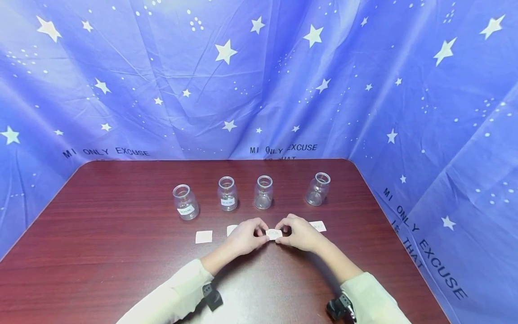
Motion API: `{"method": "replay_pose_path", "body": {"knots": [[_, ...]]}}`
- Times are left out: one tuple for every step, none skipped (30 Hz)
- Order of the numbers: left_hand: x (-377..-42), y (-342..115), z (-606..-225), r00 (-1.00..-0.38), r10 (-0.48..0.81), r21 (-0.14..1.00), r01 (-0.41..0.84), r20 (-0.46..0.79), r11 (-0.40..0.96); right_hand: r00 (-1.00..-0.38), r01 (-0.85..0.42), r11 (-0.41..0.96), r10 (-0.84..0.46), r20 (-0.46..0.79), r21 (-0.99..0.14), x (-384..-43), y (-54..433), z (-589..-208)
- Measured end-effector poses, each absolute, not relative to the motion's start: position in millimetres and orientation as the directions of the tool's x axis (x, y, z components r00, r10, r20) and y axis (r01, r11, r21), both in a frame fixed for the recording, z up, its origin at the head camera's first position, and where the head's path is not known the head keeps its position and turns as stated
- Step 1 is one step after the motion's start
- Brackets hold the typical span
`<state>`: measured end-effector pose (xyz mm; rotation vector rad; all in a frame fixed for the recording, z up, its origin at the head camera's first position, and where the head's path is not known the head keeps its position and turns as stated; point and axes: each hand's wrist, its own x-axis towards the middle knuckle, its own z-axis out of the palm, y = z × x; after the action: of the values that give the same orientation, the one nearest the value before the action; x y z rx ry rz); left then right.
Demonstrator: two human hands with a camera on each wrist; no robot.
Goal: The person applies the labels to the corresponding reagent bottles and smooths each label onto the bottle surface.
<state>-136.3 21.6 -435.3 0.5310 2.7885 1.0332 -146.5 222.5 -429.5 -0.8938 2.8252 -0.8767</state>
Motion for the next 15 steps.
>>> {"method": "replay_pose_path", "body": {"knots": [[-137,21,-435,-0.933,0.359,0.660,0.273,0.005,0.700,-0.833,-0.512,0.670,-0.539,0.121,-0.538,-146,222,-429],[-137,20,-435,-0.935,0.354,0.672,0.265,0.005,0.691,-0.835,-0.510,0.670,-0.536,0.125,-0.540,-146,223,-429],[-137,19,-435,-0.937,0.350,0.684,0.258,0.004,0.682,-0.837,-0.507,0.669,-0.531,0.128,-0.543,-146,223,-429],[-138,18,-434,-0.938,0.347,0.698,0.251,0.004,0.671,-0.840,-0.504,0.669,-0.527,0.130,-0.546,-146,223,-429],[-138,17,-434,-0.939,0.343,0.711,0.241,0.000,0.661,-0.843,-0.500,0.669,-0.521,0.132,-0.551,-146,223,-429],[-138,17,-434,-0.940,0.341,0.724,0.232,-0.005,0.650,-0.846,-0.496,0.669,-0.516,0.135,-0.554,-146,223,-428],[-138,16,-433,-0.940,0.341,0.736,0.223,-0.011,0.639,-0.849,-0.492,0.668,-0.511,0.136,-0.558,-146,223,-428],[-138,15,-433,-0.941,0.338,0.749,0.210,-0.020,0.628,-0.851,-0.489,0.668,-0.506,0.139,-0.562,-146,223,-428],[-138,15,-433,-0.942,0.334,0.759,0.197,-0.029,0.621,-0.854,-0.483,0.667,-0.501,0.138,-0.567,-146,223,-427],[-137,14,-433,-0.944,0.329,0.770,0.181,-0.039,0.612,-0.857,-0.480,0.668,-0.497,0.140,-0.568,-147,223,-427],[-137,13,-433,-0.945,0.324,0.782,0.165,-0.049,0.601,-0.859,-0.477,0.669,-0.493,0.140,-0.570,-147,222,-427],[-137,12,-433,-0.945,0.321,0.795,0.152,-0.056,0.587,-0.861,-0.474,0.671,-0.490,0.140,-0.571,-147,222,-426],[-137,12,-433,-0.946,0.318,0.808,0.140,-0.062,0.573,-0.863,-0.471,0.672,-0.485,0.141,-0.571,-147,221,-426],[-137,11,-433,-0.946,0.317,0.819,0.132,-0.065,0.559,-0.865,-0.470,0.675,-0.481,0.144,-0.569,-147,221,-426],[-137,10,-433,-0.945,0.321,0.829,0.128,-0.064,0.544,-0.867,-0.468,0.676,-0.477,0.146,-0.569,-147,220,-425]]}}
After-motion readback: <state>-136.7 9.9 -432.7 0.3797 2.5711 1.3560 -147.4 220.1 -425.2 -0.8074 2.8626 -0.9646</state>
